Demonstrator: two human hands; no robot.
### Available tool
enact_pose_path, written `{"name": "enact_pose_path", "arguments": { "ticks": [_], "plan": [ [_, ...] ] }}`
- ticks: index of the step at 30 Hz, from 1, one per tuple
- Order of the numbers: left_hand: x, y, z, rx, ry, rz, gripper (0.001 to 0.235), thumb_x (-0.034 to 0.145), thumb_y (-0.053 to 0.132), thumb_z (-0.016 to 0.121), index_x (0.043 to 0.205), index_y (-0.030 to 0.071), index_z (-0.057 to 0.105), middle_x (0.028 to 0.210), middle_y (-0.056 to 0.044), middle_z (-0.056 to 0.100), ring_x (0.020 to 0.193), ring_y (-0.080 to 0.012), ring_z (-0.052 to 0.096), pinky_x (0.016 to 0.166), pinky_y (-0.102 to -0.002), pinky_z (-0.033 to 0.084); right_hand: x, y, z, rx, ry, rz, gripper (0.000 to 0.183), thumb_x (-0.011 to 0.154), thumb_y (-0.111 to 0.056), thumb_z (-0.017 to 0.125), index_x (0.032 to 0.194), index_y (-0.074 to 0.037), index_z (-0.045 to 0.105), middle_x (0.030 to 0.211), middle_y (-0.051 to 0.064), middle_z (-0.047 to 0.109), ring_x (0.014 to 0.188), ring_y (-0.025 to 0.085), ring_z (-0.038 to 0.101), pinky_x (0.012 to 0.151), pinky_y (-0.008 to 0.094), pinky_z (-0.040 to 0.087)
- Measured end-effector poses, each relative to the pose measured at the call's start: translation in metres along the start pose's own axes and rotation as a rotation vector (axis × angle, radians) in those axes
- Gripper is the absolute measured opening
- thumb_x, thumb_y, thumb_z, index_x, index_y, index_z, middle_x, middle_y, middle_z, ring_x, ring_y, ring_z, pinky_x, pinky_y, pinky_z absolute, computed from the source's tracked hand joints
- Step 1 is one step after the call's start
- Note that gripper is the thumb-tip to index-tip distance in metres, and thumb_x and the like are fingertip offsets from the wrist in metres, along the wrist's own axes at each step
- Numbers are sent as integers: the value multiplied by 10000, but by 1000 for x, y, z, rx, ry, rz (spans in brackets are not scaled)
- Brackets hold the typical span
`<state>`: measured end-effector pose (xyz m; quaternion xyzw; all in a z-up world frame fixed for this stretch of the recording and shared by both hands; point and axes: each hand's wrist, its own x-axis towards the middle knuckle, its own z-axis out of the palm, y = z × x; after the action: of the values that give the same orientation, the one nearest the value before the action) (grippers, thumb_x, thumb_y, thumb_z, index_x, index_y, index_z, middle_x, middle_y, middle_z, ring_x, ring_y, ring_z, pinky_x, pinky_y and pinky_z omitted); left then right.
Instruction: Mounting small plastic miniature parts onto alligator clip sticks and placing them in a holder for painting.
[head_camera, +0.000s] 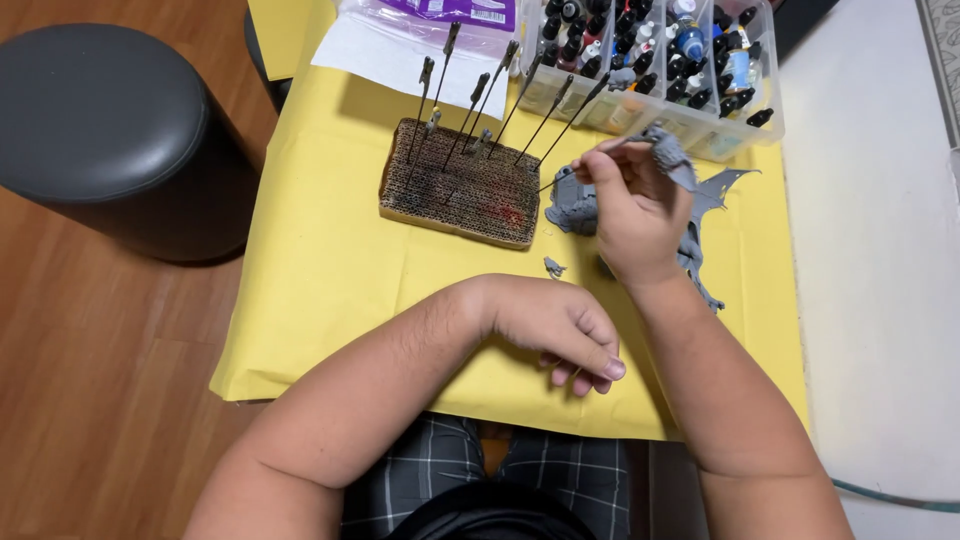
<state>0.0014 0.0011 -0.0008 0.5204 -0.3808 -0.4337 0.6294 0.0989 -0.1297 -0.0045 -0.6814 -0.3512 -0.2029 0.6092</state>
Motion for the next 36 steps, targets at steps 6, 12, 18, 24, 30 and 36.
{"name": "enact_pose_path", "arguments": {
  "ticks": [6,12,18,24,30,36],
  "plan": [
    [0,2,-1,4,5,-31,251,966,309,668,963,76,763,779,-52,758,667,-89,693,539,-198,511,1,0,10,-58,-15,22,74,1012,110,668,981,145,610,892,250,690,826,319,751,747,418,643],
    [0,4,-1,10,11,-46,253,957,311,669,957,73,757,772,-54,754,665,-93,690,534,-199,507,1,7,12,-49,-20,33,89,1016,99,666,983,135,592,895,239,685,825,314,749,741,419,644],
    [0,2,-2,9,24,-58,252,952,305,676,954,69,763,768,-63,756,656,-94,690,527,-194,509,3,0,12,-92,-31,-12,80,1026,106,648,984,138,588,892,237,687,811,305,752,710,392,635],
    [2,0,-3,1,29,-51,230,952,282,677,946,69,765,762,-69,759,646,-90,691,522,-187,511,1,-12,13,-134,-28,-19,79,1014,104,672,967,124,612,863,207,693,786,269,748,705,380,637],
    [-25,14,-9,-192,122,257,317,1024,258,581,947,19,776,771,-81,766,645,-82,709,541,-191,537,0,-14,15,-308,-53,-23,126,998,-9,744,890,-7,679,725,99,721,685,241,721,696,359,595],
    [-43,29,-21,-302,336,591,486,990,320,566,854,-123,711,660,-208,697,538,-194,690,490,-249,541,-1,-11,8,-198,-53,82,85,971,-1,724,910,6,665,734,128,708,674,192,680,691,351,598]
  ]
}}
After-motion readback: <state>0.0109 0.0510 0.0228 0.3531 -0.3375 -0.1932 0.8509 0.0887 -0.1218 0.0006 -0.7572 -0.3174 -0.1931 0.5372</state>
